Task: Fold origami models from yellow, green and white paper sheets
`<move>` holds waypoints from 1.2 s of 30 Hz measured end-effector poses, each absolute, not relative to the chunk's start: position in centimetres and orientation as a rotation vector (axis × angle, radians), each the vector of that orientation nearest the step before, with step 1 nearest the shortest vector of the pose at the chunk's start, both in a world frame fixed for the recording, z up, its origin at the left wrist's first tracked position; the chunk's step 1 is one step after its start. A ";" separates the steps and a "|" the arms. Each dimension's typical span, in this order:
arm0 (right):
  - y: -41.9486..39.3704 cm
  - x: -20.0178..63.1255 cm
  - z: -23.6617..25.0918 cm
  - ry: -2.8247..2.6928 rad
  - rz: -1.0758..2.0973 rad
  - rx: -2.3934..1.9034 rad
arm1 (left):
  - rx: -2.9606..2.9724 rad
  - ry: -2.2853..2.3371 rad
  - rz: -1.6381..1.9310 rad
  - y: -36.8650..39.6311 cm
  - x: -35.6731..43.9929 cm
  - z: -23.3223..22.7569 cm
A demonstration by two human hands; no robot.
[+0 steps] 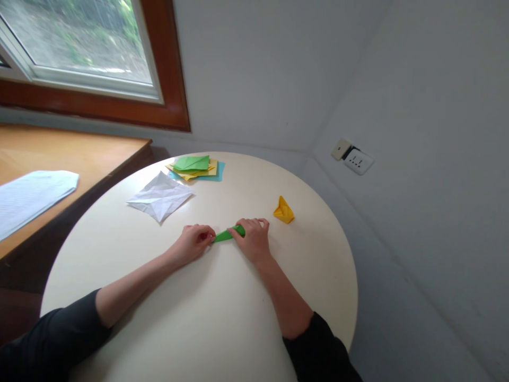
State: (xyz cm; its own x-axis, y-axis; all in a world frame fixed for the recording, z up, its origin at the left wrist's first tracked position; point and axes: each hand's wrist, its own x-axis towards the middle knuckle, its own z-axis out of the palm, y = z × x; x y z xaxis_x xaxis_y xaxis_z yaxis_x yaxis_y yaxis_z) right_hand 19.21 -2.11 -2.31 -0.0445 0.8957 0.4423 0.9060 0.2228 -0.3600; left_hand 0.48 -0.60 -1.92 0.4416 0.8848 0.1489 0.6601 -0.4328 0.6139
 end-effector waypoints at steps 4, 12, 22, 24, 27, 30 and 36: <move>-1.8 19.7 -2.4 -1.818 0.038 -1.675 | 2.238 1.275 0.592 -0.6 0.3 -1.4; -1.5 20.8 -2.9 -1.794 0.443 -1.604 | 2.230 1.221 0.496 -0.3 -0.3 -0.9; -1.5 20.7 -2.7 -1.801 0.447 -1.603 | 2.220 1.305 0.555 -0.6 0.0 -1.5; -1.6 20.7 -2.6 -1.807 0.439 -1.613 | 2.252 1.294 0.561 -0.7 0.0 -1.6; -1.6 20.6 -2.7 -1.823 0.424 -1.614 | 2.363 1.244 0.563 -0.9 0.1 -1.7; -1.6 20.6 -2.7 -1.830 0.408 -1.603 | 2.530 1.164 0.557 -1.1 0.1 -1.8; -1.6 20.6 -2.8 -1.859 0.360 -1.584 | 2.705 1.102 0.523 -1.4 0.4 -2.2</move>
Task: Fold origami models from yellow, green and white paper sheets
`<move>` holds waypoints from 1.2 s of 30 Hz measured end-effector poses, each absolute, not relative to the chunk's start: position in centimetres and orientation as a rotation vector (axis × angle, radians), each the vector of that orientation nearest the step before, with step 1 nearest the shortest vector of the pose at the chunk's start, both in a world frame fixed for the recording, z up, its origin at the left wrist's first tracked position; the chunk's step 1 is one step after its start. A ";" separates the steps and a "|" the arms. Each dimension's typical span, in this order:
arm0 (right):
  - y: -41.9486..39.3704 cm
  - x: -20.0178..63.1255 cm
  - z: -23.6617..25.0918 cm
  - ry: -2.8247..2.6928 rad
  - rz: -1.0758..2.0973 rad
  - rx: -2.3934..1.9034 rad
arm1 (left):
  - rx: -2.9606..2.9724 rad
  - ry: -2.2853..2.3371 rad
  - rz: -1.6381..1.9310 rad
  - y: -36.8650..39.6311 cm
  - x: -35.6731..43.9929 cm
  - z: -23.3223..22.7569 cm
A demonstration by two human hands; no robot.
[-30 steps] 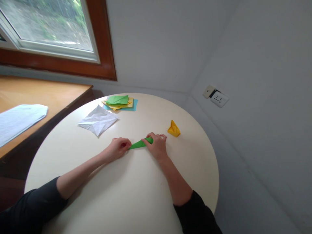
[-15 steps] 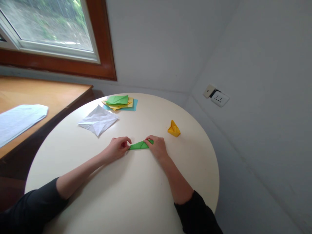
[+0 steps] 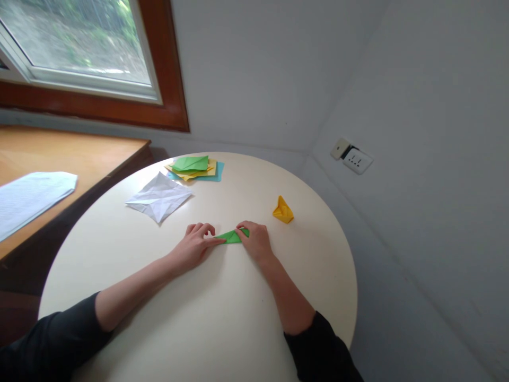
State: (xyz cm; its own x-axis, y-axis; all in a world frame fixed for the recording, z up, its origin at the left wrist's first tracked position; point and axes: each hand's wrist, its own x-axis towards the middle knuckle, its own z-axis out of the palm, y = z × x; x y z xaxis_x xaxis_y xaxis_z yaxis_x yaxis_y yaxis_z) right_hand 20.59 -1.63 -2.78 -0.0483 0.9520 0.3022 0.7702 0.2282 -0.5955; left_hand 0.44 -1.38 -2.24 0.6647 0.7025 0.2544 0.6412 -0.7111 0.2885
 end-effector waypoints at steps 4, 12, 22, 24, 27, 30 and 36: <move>-1.6 20.9 -2.9 -1.929 0.240 -1.655 | 2.730 1.105 0.488 -1.5 0.6 -2.2; -2.0 21.1 -2.4 -1.893 -0.022 -1.778 | 2.719 1.157 0.520 -1.2 -0.2 -2.1; -4.8 16.3 -2.3 -2.368 0.052 -1.395 | 2.729 1.211 0.538 -1.1 -0.3 -2.2; -5.1 15.9 -2.5 -2.440 0.085 -1.425 | 2.733 1.226 0.556 -1.1 -0.3 -2.4; -5.1 16.0 -2.6 -2.466 0.115 -1.507 | 2.723 1.239 0.582 -1.1 -0.3 -2.5; -4.9 16.3 -2.4 -2.468 0.116 -1.566 | 2.716 1.263 0.585 -1.2 -0.3 -2.4; -4.9 16.6 -2.3 -2.430 0.070 -1.591 | 2.731 1.300 0.545 -1.3 -0.4 -2.0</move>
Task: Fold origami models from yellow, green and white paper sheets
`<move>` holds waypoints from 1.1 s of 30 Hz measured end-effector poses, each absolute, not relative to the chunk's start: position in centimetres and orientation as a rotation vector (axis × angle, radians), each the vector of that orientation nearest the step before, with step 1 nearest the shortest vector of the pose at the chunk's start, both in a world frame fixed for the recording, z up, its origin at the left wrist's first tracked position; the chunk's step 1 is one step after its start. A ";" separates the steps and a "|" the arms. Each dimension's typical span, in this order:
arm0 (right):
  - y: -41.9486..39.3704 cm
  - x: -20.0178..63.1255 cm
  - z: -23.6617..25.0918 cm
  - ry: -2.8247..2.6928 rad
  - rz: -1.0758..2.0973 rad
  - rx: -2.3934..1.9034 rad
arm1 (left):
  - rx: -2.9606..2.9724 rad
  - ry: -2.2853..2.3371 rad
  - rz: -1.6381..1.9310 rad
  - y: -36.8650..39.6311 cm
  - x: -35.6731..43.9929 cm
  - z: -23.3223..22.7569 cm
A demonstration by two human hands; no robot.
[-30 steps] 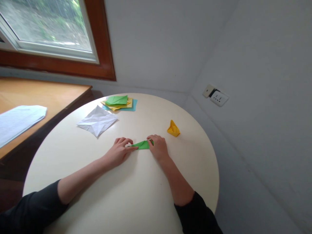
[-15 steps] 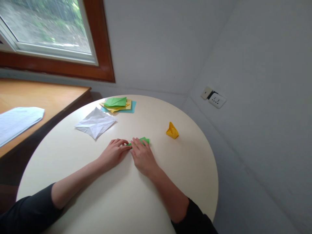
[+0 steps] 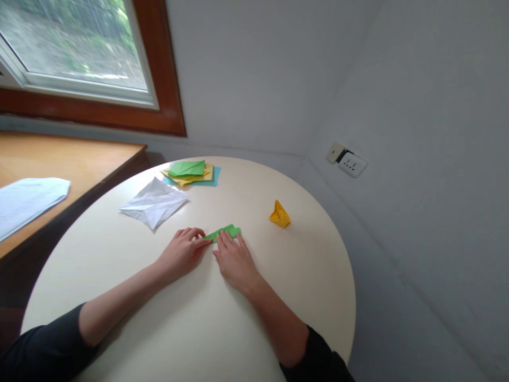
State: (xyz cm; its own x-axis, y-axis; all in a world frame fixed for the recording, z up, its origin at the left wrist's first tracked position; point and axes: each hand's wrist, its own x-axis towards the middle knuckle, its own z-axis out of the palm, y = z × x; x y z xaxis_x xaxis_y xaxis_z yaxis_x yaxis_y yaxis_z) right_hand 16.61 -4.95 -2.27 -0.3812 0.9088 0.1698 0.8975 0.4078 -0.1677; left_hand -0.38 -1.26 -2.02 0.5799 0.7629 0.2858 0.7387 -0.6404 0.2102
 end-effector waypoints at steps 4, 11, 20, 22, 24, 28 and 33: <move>-4.9 16.8 -2.2 -2.395 0.060 -1.629 | 2.696 1.322 0.579 -1.0 -0.6 -1.8; -4.7 17.4 -2.1 -2.357 0.052 -1.757 | 2.665 1.326 0.577 -0.7 -1.0 -1.5; -4.8 17.6 -1.9 -2.343 0.052 -1.836 | 2.604 1.337 0.627 -0.5 -1.1 -1.5; -4.8 17.6 -1.9 -2.343 0.056 -1.841 | 2.545 1.374 0.667 -0.6 -1.0 -1.4; -4.7 17.6 -2.0 -2.341 0.060 -1.844 | 2.467 1.437 0.709 -0.5 -1.0 -1.3; -4.7 17.7 -2.1 -2.337 0.068 -1.841 | 2.335 1.539 0.703 -0.2 -1.2 -1.5; -4.8 17.5 -1.8 -2.352 0.102 -1.858 | 2.285 1.550 0.688 0.2 -1.3 -2.0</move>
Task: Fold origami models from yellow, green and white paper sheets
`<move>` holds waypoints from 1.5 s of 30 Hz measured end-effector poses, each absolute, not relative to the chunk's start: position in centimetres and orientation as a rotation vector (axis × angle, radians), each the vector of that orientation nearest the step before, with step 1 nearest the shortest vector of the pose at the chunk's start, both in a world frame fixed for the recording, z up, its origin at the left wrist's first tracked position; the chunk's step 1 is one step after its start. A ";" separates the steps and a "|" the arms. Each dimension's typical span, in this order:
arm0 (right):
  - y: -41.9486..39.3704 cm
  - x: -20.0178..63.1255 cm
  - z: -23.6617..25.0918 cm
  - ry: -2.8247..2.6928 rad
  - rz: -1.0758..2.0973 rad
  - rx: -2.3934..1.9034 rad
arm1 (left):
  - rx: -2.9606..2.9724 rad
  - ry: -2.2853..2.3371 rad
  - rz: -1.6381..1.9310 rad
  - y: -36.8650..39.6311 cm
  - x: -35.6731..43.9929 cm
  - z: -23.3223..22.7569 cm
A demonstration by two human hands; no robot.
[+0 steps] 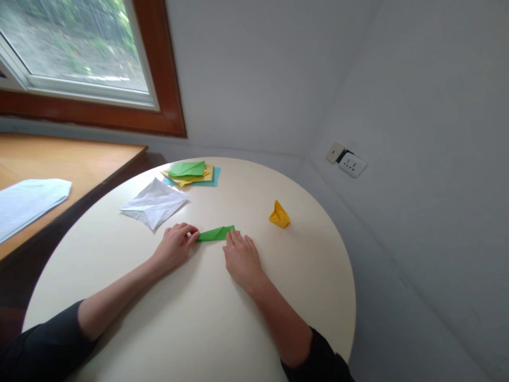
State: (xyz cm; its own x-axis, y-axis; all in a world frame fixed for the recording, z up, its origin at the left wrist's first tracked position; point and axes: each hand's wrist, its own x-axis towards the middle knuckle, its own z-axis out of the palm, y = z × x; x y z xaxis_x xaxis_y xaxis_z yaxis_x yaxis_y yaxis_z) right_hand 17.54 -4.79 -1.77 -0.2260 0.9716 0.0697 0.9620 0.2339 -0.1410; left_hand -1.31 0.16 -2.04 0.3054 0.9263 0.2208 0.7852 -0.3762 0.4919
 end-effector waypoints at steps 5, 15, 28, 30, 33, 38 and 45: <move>-4.9 17.5 -1.5 -2.347 0.117 -1.864 | 2.246 1.491 0.720 0.1 -1.2 -2.2; -4.7 17.7 -2.2 -2.266 0.017 -1.752 | 2.231 1.402 0.778 -0.1 -1.0 -2.3; -4.7 18.0 -0.7 -1.946 -0.405 -1.376 | 2.574 1.294 0.789 -0.6 -1.0 -2.1; -4.7 17.9 -0.7 -1.938 -0.391 -1.361 | 2.617 1.276 0.760 -0.7 -0.9 -2.0; -4.6 18.0 -0.9 -1.943 -0.355 -1.354 | 2.649 1.258 0.720 -0.8 -0.8 -1.8; -4.3 18.1 -1.6 -1.979 -0.302 -1.376 | 2.671 1.211 0.698 -1.0 -0.7 -1.5; -4.1 18.2 -2.1 -2.041 -0.237 -1.447 | 2.649 1.203 0.718 -1.2 -0.7 -1.2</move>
